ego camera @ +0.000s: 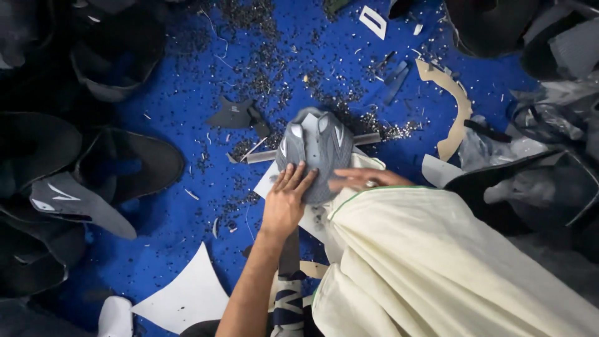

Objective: Using a metal punch and a hammer-tool to create holes or attach components to shoe uppers on a floor-based workshop block.

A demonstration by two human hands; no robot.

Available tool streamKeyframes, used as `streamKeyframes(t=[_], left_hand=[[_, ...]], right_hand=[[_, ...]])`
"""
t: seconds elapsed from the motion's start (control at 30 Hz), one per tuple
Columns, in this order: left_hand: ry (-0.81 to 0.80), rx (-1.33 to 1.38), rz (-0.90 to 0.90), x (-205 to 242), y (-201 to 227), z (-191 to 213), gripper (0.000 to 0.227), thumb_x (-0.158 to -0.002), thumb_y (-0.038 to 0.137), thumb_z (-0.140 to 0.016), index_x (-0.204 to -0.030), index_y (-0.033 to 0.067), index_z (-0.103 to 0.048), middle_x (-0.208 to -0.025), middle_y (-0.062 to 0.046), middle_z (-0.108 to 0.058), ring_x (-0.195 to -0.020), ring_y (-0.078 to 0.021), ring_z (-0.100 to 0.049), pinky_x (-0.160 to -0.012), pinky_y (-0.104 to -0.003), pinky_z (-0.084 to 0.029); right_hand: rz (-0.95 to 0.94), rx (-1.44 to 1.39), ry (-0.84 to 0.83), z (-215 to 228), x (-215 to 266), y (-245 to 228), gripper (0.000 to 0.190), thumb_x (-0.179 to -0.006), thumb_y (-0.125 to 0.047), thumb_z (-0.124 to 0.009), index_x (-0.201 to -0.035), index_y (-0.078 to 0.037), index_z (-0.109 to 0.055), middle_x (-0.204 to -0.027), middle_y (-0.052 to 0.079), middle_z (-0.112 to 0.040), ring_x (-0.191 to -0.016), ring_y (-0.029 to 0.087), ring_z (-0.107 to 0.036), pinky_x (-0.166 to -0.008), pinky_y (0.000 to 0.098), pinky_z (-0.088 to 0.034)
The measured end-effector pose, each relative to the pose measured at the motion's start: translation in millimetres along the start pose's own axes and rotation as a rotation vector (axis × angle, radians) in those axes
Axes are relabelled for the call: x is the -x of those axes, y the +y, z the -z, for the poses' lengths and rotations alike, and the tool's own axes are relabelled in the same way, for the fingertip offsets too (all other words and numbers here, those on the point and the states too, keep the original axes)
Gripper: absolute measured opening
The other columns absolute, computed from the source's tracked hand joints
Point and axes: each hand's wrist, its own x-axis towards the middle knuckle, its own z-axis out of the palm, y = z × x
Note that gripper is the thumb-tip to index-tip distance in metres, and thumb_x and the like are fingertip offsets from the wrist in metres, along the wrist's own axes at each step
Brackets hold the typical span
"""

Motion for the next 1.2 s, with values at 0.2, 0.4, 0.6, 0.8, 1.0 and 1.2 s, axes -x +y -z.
streamKeyframes(t=[0.2,0.4,0.6,0.8,1.0,1.2], left_hand=[[-0.049,0.013,0.009,-2.1,12.8,8.4,0.071,-0.076,-0.005,-0.057,-0.14,0.0227,-0.063,-0.15,-0.021,-0.053,-0.137,-0.0436,-0.05,-0.117,-0.048,-0.037],[-0.009,0.011,0.017,2.9,11.0,-1.8,0.073,-0.074,-0.006,-0.057,-0.141,0.0227,-0.063,-0.151,-0.022,-0.052,-0.138,-0.0453,-0.049,-0.118,-0.05,-0.036],[-0.014,-0.005,-0.006,-3.8,9.4,-1.7,0.076,-0.072,-0.006,-0.057,-0.142,0.0228,-0.061,-0.151,-0.023,-0.051,-0.139,-0.0466,-0.047,-0.119,-0.051,-0.035],[-0.001,0.016,0.012,3.7,8.5,-5.6,0.078,-0.07,-0.006,-0.059,-0.143,0.0218,-0.06,-0.152,-0.022,-0.05,-0.14,-0.0458,-0.045,-0.118,-0.052,-0.033],[-0.027,0.022,0.075,13.8,12.8,-19.5,0.075,-0.072,-0.007,-0.06,-0.143,0.0183,-0.059,-0.154,-0.022,-0.048,-0.143,-0.0457,-0.042,-0.121,-0.052,-0.029],[-0.01,0.022,0.103,6.8,20.7,-16.4,0.081,-0.066,-0.002,-0.069,-0.143,0.0183,-0.056,-0.155,-0.022,-0.044,-0.145,-0.0464,-0.036,-0.121,-0.054,-0.025]], right_hand=[[-0.124,0.202,0.148,48.4,142.3,75.7,0.049,-0.099,-0.014,-0.063,-0.147,-0.024,-0.062,-0.129,0.012,-0.072,-0.101,0.028,-0.069,-0.089,0.0356,-0.054],[-0.273,0.456,0.299,119.2,344.2,49.8,0.044,-0.097,-0.018,-0.065,-0.142,-0.024,-0.065,-0.127,0.01,-0.072,-0.104,0.024,-0.07,-0.091,0.0348,-0.055],[-0.405,0.705,0.472,115.6,418.4,-52.0,0.04,-0.096,-0.022,-0.066,-0.136,-0.024,-0.068,-0.126,0.007,-0.073,-0.106,0.021,-0.071,-0.092,0.0339,-0.057],[-0.546,0.96,0.646,-12.7,220.6,-206.2,0.036,-0.095,-0.026,-0.068,-0.131,-0.025,-0.072,-0.125,0.005,-0.074,-0.109,0.017,-0.073,-0.094,0.0331,-0.058],[-0.411,0.514,-0.071,-58.3,108.3,-106.6,0.041,-0.09,-0.024,-0.064,-0.131,-0.016,-0.065,-0.12,0.009,-0.076,-0.111,0.024,-0.074,-0.092,0.0403,-0.057],[-0.43,0.694,-0.101,-40.2,102.1,-117.2,0.038,-0.092,-0.025,-0.063,-0.129,-0.016,-0.066,-0.119,0.009,-0.076,-0.11,0.024,-0.074,-0.092,0.0403,-0.057]])
